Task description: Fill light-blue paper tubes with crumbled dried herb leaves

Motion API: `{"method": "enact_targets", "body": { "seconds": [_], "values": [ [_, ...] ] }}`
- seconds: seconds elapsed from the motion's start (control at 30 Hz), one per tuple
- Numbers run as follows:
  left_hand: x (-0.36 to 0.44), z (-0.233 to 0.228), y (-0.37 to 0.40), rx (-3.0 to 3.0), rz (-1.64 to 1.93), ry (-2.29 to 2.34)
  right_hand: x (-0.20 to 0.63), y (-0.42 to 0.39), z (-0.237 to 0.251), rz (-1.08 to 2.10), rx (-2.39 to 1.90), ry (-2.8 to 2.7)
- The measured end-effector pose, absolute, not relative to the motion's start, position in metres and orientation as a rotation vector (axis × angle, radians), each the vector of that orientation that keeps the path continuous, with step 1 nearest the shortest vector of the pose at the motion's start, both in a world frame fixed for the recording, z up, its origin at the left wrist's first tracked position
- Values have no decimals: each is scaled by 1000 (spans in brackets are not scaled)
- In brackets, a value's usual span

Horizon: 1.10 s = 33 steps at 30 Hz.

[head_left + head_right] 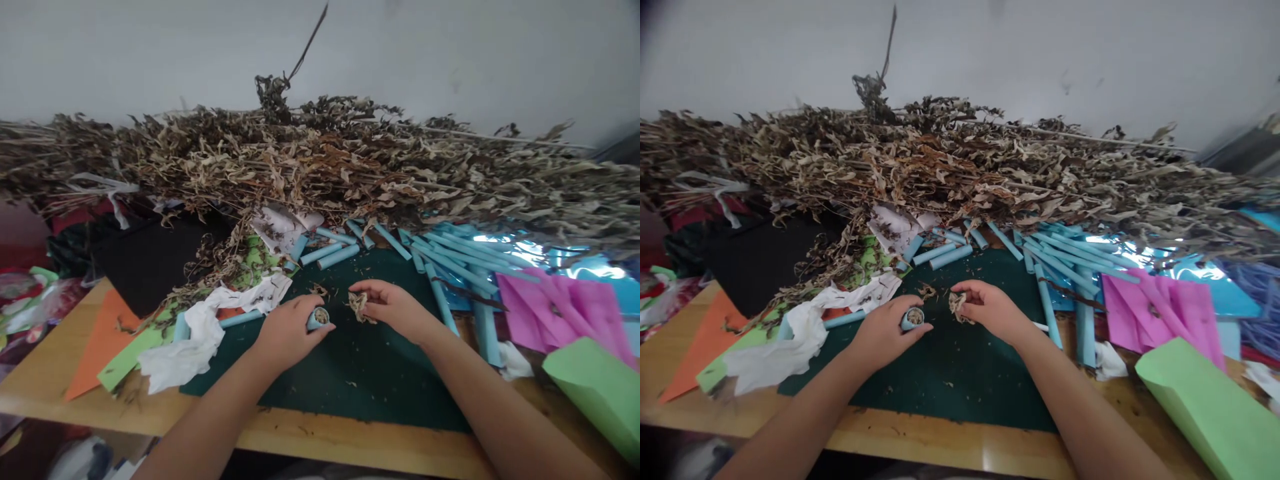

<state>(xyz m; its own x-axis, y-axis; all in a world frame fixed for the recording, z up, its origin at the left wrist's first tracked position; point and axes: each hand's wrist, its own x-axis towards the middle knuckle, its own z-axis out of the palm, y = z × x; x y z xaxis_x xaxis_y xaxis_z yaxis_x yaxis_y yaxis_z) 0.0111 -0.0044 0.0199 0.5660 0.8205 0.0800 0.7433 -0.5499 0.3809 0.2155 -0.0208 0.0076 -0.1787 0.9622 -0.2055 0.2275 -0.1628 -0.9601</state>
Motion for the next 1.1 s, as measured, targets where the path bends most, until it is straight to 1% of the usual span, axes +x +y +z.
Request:
{"method": "enact_targets", "body": {
  "seconds": [0.17,0.23,0.27,0.37,0.47,0.57,0.7,0.8,0.97,1.1],
  "values": [
    [11,22,7,2665,-134,1534,221,-23,3,1553,-1260,-1194],
    [11,25,8,2683,-227,1603,221,-22,1,1606,-1210,-1107],
    [12,26,7,2684,-216,1637,221,-22,0,1625,-1186,-1063],
    [19,31,-4,2656,27,1586,217,-21,-1,1650,-1107,-926],
    [34,33,-18,2524,327,1268,209,-24,-1,1643,-1002,-797],
    [52,26,-23,2399,528,1051,198,-30,0,1636,-894,-689],
    [68,15,-14,2504,833,742,187,-40,4,1647,-779,-594],
    [74,15,-8,2561,1010,519,183,-45,7,1660,-721,-560],
    [79,21,-7,2430,1196,417,184,-45,6,1675,-677,-544],
    [78,19,-5,2102,1345,513,186,-42,4,1740,-659,-607]
  ]
}}
